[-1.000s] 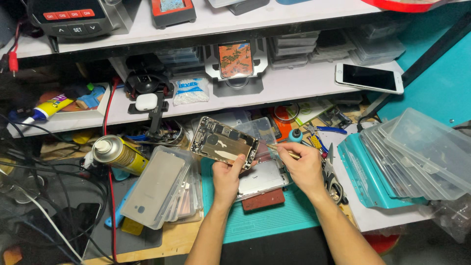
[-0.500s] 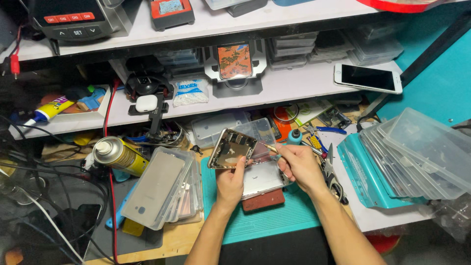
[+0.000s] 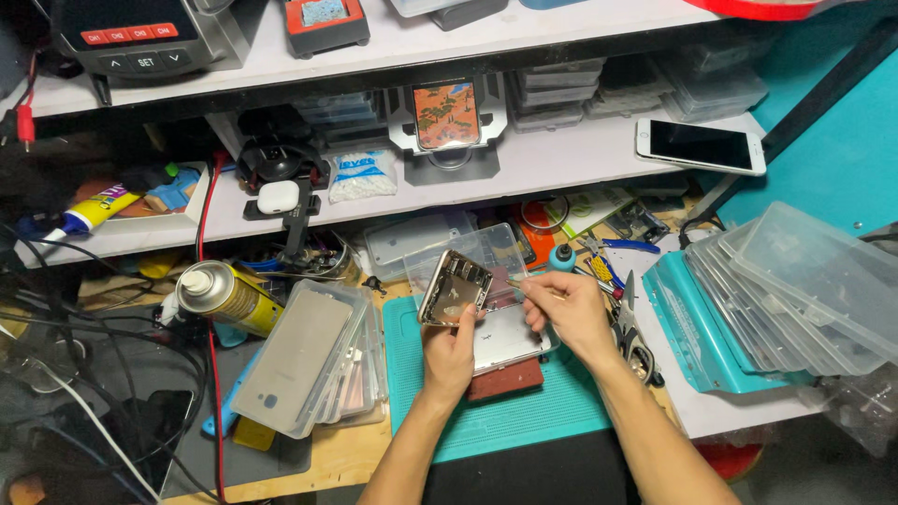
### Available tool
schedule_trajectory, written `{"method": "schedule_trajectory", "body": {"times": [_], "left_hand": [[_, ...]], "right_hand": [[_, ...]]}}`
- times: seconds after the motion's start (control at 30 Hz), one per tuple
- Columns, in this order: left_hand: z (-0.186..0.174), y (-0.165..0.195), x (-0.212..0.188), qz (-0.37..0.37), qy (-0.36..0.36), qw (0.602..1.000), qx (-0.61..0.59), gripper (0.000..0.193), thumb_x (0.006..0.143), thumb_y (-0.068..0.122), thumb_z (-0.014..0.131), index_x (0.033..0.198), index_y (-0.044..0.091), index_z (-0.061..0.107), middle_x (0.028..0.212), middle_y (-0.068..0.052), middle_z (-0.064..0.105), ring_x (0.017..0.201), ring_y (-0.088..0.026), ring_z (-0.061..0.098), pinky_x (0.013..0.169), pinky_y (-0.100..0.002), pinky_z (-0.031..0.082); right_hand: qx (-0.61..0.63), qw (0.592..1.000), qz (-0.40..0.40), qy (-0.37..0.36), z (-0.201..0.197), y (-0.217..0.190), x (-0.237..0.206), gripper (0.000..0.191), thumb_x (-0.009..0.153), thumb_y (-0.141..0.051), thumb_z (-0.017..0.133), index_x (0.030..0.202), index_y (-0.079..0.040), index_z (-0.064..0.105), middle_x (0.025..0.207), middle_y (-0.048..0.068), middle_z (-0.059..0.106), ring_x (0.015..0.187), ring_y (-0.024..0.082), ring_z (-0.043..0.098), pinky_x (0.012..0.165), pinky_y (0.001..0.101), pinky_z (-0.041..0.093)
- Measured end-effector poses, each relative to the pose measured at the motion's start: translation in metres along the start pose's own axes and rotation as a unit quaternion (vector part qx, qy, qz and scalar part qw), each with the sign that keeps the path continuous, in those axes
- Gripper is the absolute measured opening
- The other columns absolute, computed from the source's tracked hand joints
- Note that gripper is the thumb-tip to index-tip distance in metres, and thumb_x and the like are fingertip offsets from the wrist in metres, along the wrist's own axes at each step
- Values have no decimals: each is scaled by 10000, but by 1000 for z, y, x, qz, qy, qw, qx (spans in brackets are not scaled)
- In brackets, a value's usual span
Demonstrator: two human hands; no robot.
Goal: The person pries open a smartphone on a repair mat, removes the back cover, and uses a pry tool to work on the internal components of the disassembled phone, holding the chassis steady with the other hand.
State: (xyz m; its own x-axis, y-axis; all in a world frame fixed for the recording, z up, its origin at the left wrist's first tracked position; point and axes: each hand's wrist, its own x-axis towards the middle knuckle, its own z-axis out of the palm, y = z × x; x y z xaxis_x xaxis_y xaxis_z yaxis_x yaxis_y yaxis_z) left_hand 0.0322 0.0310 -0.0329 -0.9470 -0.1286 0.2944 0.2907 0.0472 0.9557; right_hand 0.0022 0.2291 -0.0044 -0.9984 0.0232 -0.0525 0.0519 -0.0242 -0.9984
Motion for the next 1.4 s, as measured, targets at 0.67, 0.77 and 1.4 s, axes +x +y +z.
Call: {"method": "schedule_trajectory", "body": {"times": [0.67, 0.77, 1.4], "left_hand": [[-8, -18, 4, -86, -9, 994, -63, 224, 1002, 132, 618, 1027, -63, 724, 895, -88, 782, 822, -126, 748, 719, -279, 581], [-15, -19, 6, -92, -27, 994, -48, 224, 1004, 133, 623, 1025, -62, 731, 886, -94, 789, 820, -124, 743, 713, -277, 572], [-21, -16, 8, -78, -42, 996, -5, 228, 998, 144, 626, 1006, -50, 746, 866, -82, 795, 787, -122, 722, 704, -275, 563]], "right_hand": [[17, 998, 35, -41, -3, 19, 7, 262, 964, -124, 701, 1050, 120, 737, 778, 142, 734, 616, 163, 694, 543, 283, 570], [36, 999, 14, -34, 1, 13, 5, 252, 866, -75, 743, 1085, 45, 709, 785, 82, 742, 613, 118, 692, 536, 244, 572], [-84, 993, 88, -8, 14, -14, -3, 363, 1037, -214, 663, 952, 131, 739, 688, 136, 707, 524, 180, 673, 463, 303, 533]]}}
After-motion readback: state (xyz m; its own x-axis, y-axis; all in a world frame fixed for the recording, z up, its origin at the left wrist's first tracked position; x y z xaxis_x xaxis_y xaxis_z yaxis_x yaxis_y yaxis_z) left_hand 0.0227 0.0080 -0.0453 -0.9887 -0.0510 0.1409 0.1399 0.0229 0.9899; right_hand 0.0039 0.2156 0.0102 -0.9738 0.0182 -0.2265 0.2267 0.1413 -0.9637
